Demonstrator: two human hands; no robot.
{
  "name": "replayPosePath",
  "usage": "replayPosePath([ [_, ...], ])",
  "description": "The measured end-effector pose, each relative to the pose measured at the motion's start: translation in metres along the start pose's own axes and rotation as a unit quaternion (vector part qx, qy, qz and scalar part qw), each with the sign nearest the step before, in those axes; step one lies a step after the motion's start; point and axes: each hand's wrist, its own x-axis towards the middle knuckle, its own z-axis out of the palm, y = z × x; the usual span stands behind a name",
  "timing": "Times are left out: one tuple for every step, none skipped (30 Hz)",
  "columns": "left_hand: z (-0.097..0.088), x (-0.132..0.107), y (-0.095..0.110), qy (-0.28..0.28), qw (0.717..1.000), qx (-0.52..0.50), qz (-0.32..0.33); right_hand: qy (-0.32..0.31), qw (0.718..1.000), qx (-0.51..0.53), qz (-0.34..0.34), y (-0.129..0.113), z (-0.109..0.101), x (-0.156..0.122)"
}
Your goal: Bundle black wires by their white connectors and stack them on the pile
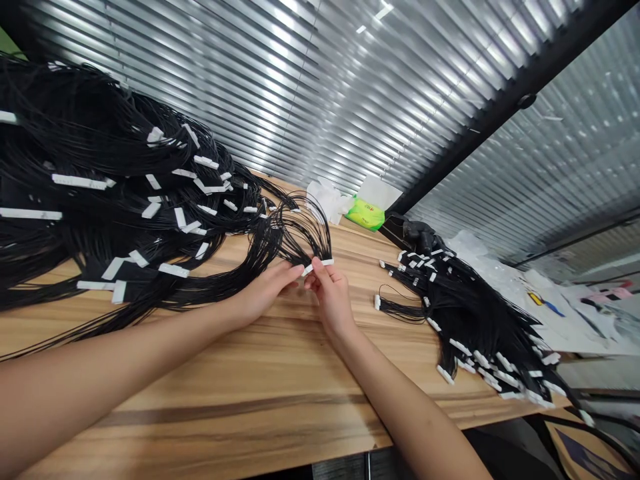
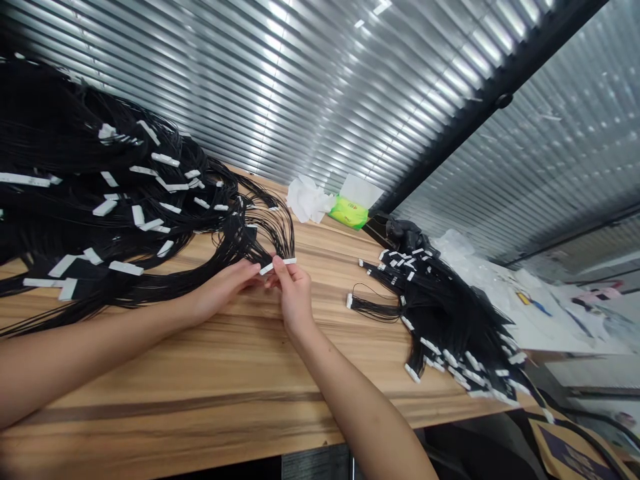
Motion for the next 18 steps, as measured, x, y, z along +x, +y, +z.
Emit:
replayPosePath([
  [0.0,0.0,-0.001,-0.006,1.0,0.015,0.001,-0.012,1.0,-0.008,0.009,0.001,0.0,0.0],
  [0.0,0.0,-0.001,-0.009,1.0,0.023,0.002,-0.024,0.999,-0.015,0.017,0.003,0.001,0.0],
  [0.0,0.0,-0.002,-0.009,1.0,0.024,0.005,-0.036,0.999,-0.022,0.022,0.003,0.001,0.001],
  [0.0,0.0,-0.002,-0.007,1.0,0.019,0.01,-0.044,0.998,-0.029,0.023,0.004,0.001,0.001],
  [0.0,0.001,-0.003,-0.002,1.0,0.01,0.017,-0.048,0.998,-0.036,0.021,0.003,0.002,0.0],
  [-0.001,0.001,-0.003,0.005,1.0,-0.001,0.024,-0.052,0.997,-0.045,0.017,0.003,0.002,0.0],
  [-0.002,0.002,-0.004,0.01,0.999,-0.01,0.029,-0.056,0.997,-0.054,0.013,0.002,0.002,0.0],
  [-0.002,0.002,-0.004,0.01,0.999,-0.019,0.032,-0.06,0.996,-0.063,0.009,0.001,0.002,0.0],
  [-0.003,0.002,-0.005,0.006,0.999,-0.028,0.034,-0.063,0.996,-0.069,0.006,0.0,0.002,-0.001],
  [-0.003,0.003,-0.006,0.003,0.999,-0.034,0.032,-0.066,0.995,-0.073,0.005,0.0,0.002,-0.001],
  [-0.003,0.003,-0.006,0.0,0.999,-0.036,0.026,-0.066,0.995,-0.07,0.005,-0.001,0.002,-0.002],
  [-0.003,0.004,-0.007,-0.002,0.999,-0.038,0.017,-0.063,0.996,-0.057,0.008,-0.001,0.002,-0.002],
  [-0.003,0.004,-0.006,0.0,0.999,-0.039,0.009,-0.055,0.998,-0.034,0.013,-0.001,0.002,-0.001],
  [-0.003,0.005,-0.005,0.005,0.999,-0.041,0.002,-0.045,0.999,-0.002,0.021,-0.001,0.001,0.0],
  [-0.003,0.005,-0.004,0.012,0.999,-0.046,-0.007,-0.031,0.999,0.031,0.029,-0.001,0.0,0.002],
  [-0.003,0.004,-0.002,0.016,0.998,-0.053,-0.016,-0.017,0.997,0.062,0.036,-0.002,-0.002,0.004],
  [-0.003,0.004,0.001,0.016,0.998,-0.061,-0.025,-0.004,0.995,0.087,0.04,-0.002,-0.004,0.007],
  [-0.003,0.004,0.004,0.009,0.997,-0.068,-0.033,0.008,0.994,0.103,0.039,-0.003,-0.007,0.01],
])
